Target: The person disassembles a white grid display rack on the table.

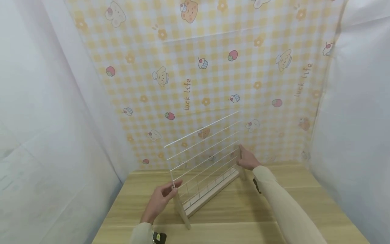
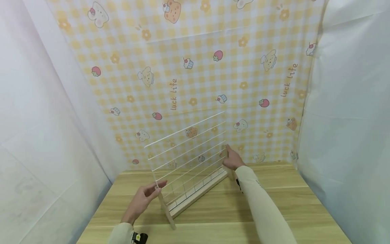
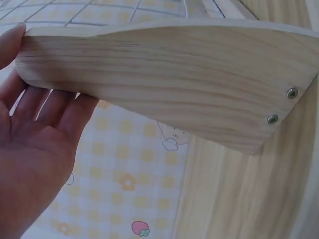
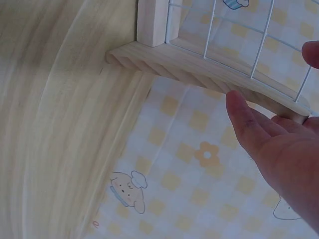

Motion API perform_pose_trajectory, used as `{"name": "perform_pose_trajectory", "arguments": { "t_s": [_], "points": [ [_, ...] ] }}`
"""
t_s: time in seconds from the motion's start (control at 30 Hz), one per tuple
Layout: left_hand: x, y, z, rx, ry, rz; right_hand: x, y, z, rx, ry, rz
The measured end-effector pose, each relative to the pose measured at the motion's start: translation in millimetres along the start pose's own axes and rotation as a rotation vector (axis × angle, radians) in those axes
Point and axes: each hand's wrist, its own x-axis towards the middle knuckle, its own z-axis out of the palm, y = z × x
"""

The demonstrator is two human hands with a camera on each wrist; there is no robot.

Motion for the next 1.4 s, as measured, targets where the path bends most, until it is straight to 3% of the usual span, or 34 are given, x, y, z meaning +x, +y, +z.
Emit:
{"name": "perform_pose_trajectory", "arguments": {
  "t_s": [0.2, 0.43, 0.6, 0.7, 0.8, 0.87, 0.97, 1.07, 1.4],
  "points": [
    [-16.6, 3.8, 21.1, -0.036, 0.092, -0.001, 2.5, -2.6, 3.0, 0.019, -0.019, 0.015],
    [-23.5, 6.0, 33.2, -0.036, 0.150, 0.004, 0.3, -10.2, 5.7, 0.036, -0.023, 0.007],
    [-24.4, 5.0, 36.8, -0.035, 0.185, 0.011, -8.4, -34.4, 12.3, 0.058, 0.129, -0.041],
    [-26.9, 3.8, 39.2, -0.034, 0.213, 0.003, -17.0, -55.8, 20.6, 0.206, 0.262, -0.092],
    [-29.4, 3.9, 41.5, -0.030, 0.250, 0.004, -23.7, -76.4, 29.7, 0.327, 0.340, -0.191],
    [-29.9, 4.4, 42.8, -0.034, 0.278, -0.002, -24.3, -86.3, 36.2, 0.305, 0.385, -0.267],
    [-30.3, 4.0, 44.0, -0.020, 0.319, -0.007, -22.6, -93.3, 45.8, 0.218, 0.427, -0.336],
    [-29.9, 2.6, 44.8, -0.020, 0.332, 0.011, -19.1, -92.1, 55.3, 0.145, 0.453, -0.339],
    [-26.2, -1.5, 48.2, -0.081, 0.327, 0.066, -8.6, -82.7, 75.5, 0.267, 0.483, -0.325]
  ]
}}
